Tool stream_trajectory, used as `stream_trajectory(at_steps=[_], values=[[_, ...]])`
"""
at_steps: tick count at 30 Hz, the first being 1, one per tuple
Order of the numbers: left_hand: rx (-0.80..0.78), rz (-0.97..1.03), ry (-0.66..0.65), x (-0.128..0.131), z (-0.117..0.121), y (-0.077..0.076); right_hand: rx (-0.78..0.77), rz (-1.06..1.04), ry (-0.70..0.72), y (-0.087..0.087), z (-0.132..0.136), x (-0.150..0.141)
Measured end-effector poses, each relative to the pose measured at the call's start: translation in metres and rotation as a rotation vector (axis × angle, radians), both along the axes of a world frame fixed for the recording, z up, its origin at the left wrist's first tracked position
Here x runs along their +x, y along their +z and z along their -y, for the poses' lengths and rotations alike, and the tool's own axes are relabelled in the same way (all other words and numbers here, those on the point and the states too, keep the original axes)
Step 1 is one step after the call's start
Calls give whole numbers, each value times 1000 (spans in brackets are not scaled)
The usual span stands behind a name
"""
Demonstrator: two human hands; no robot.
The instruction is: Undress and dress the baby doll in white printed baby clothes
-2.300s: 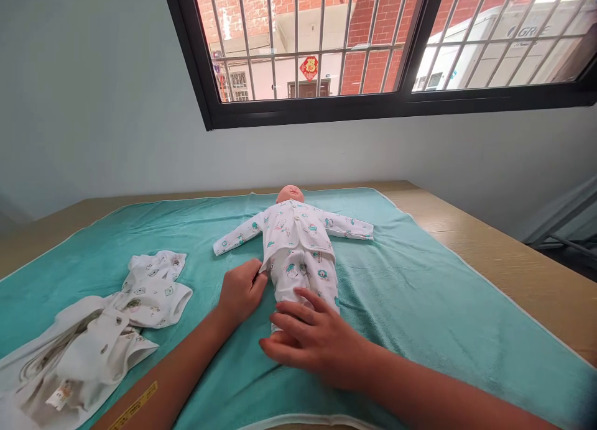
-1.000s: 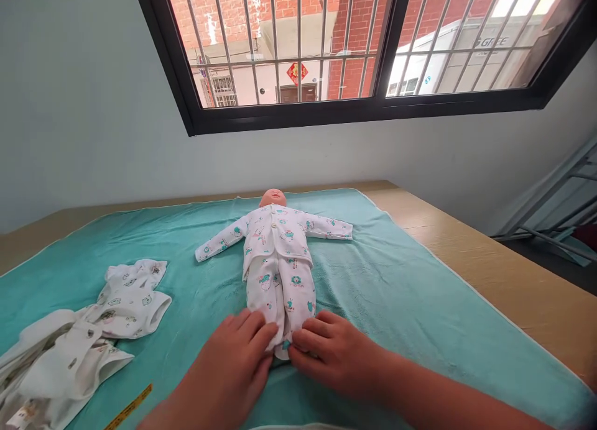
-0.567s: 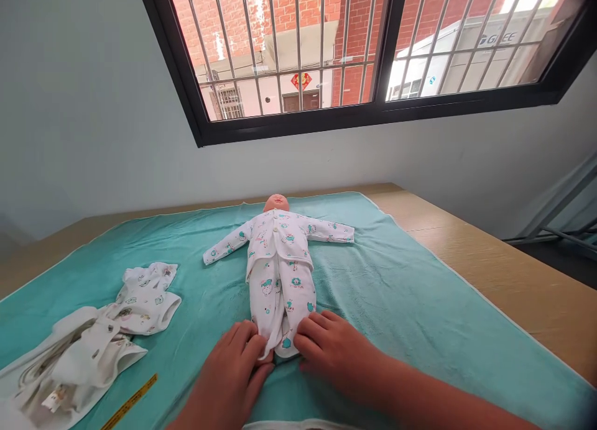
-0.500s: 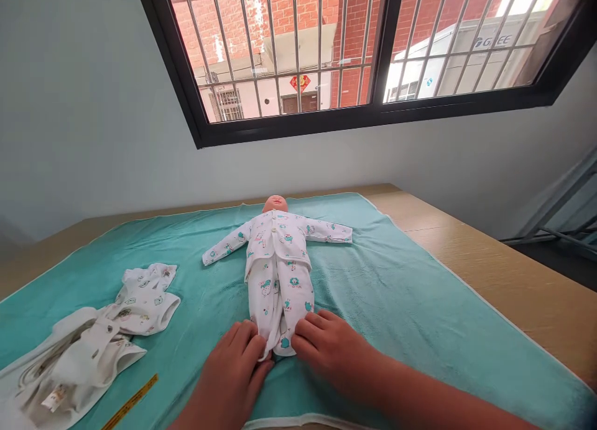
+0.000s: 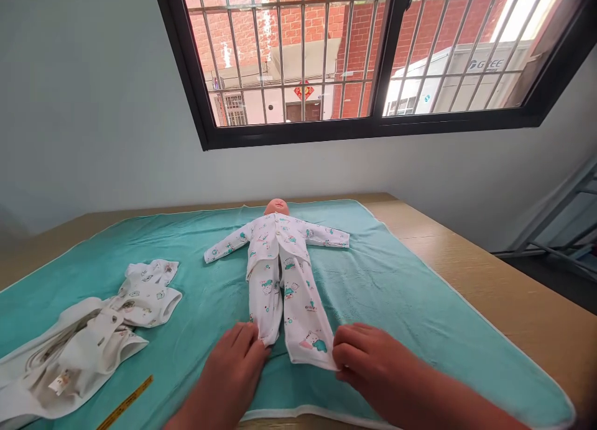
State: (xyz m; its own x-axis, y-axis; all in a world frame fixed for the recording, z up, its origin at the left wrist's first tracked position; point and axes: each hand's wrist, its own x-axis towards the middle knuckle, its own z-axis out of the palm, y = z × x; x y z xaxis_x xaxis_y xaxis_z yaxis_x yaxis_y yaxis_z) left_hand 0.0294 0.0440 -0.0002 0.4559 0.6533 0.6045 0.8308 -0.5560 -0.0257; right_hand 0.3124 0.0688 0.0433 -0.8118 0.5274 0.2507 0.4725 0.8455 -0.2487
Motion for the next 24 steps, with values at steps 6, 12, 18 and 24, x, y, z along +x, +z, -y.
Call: stream_trajectory(at_steps=[6,12,18,24], values=[[-41,15,99,-4,1,8,140,12,51,1,4,-28],[-6,157,118,-5,3,3,204,-78,54,2,-2,-75],[-142,517,278,-9,4,9,235,-67,-214,-28,-27,-114],[-306,647,144,-8,7,20,283,-105,-179,-36,-28,-121]])
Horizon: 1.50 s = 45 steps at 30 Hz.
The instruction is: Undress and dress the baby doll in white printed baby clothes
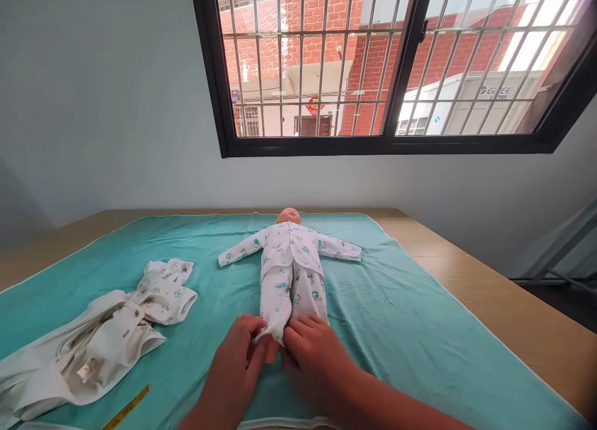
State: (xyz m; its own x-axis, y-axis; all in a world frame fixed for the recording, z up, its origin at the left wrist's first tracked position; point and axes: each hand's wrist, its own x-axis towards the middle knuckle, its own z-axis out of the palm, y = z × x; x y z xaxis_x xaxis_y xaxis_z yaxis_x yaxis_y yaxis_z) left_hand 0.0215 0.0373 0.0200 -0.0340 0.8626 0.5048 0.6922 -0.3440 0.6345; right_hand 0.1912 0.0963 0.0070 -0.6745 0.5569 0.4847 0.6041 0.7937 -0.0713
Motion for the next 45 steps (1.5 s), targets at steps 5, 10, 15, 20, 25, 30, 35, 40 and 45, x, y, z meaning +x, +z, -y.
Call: stream_trajectory(at_steps=[5,10,15,20,25,30,35,40,45], values=[[102,-174,33,-3,-1,-14,-47,-105,85,9,14,2],[383,-382,67,-5,-4,-15,9,-129,165,17,28,-6],[386,-319,53,-3,2,3,-59,-122,-40,11,21,-15],[445,-359,50,1,3,3,-28,-70,-55,13,12,-14],[371,-504,139,-8,0,-12,5,-67,-42,15,19,-8],[-81,-575,155,-11,7,-4,-63,-52,-104,5,19,-5],[-299,-566,154,-12,14,8,-88,17,-105,5,15,-9],[-349,-576,143,-19,19,-1,-21,62,-57,3,19,-12],[-256,-503,127,-27,28,0,49,9,37,9,26,-10]])
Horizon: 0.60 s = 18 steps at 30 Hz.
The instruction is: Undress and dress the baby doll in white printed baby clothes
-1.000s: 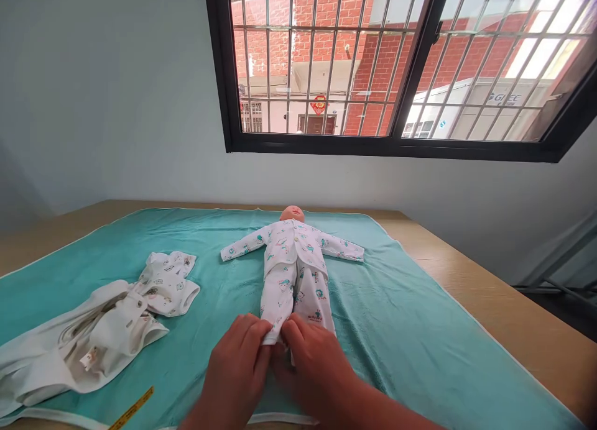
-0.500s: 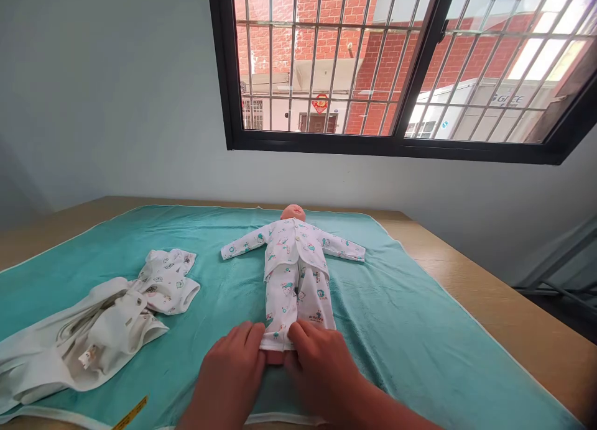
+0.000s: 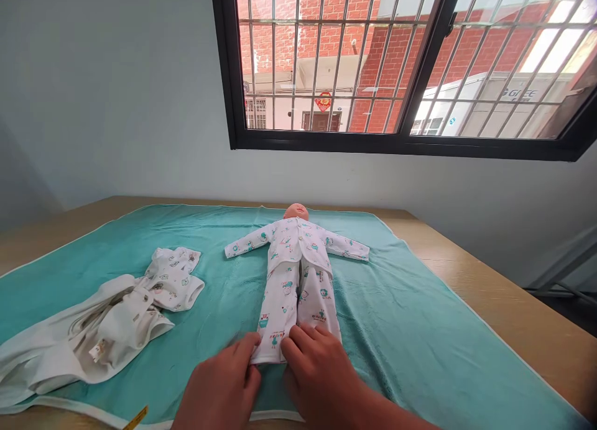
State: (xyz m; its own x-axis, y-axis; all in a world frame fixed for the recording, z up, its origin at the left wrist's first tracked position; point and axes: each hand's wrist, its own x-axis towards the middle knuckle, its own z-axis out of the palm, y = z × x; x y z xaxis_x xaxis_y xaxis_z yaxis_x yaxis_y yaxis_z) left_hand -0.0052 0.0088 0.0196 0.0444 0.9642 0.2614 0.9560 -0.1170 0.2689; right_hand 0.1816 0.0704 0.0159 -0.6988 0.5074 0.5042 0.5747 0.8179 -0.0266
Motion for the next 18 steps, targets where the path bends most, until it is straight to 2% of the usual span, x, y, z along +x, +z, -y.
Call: stream_trajectory(at_steps=[6,10,14,18], values=[[213,102,-42,2,3,11,-6,-71,-17,18,8,3],[243,80,-145,12,3,7,36,-26,-13,6,8,-1],[279,53,-195,15,3,3,92,-37,-90,-8,3,-6],[295,42,-194,8,2,4,69,-5,-78,-7,2,-6]])
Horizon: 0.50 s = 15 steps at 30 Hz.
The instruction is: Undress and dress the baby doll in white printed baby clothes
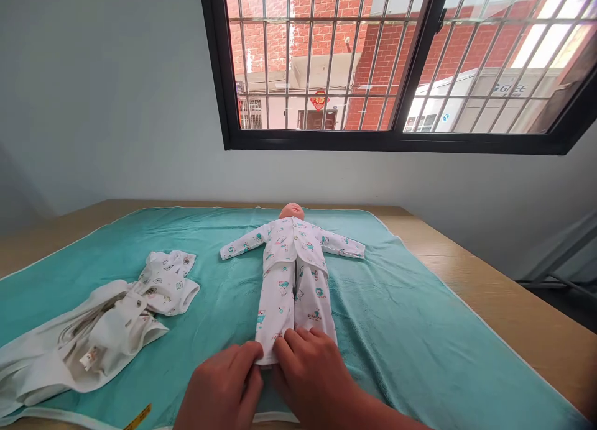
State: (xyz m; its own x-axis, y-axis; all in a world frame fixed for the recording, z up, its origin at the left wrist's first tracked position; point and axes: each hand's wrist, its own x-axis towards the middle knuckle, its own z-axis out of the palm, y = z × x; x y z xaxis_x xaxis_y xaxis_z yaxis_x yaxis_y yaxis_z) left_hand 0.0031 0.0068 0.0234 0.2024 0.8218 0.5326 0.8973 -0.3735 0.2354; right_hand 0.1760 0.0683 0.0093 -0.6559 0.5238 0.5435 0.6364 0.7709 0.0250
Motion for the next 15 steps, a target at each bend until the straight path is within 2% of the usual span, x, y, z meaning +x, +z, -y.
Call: stream_trajectory(at_steps=[5,9,12,15], values=[[21,-6,-6,-8,1,-5,-36,35,50,6,5,3],[-7,-107,19,-8,3,-6,25,78,127,-7,6,3],[0,-160,31,-18,0,4,120,87,233,-20,6,6],[45,-139,148,-50,-16,24,133,64,310,-14,5,17]])
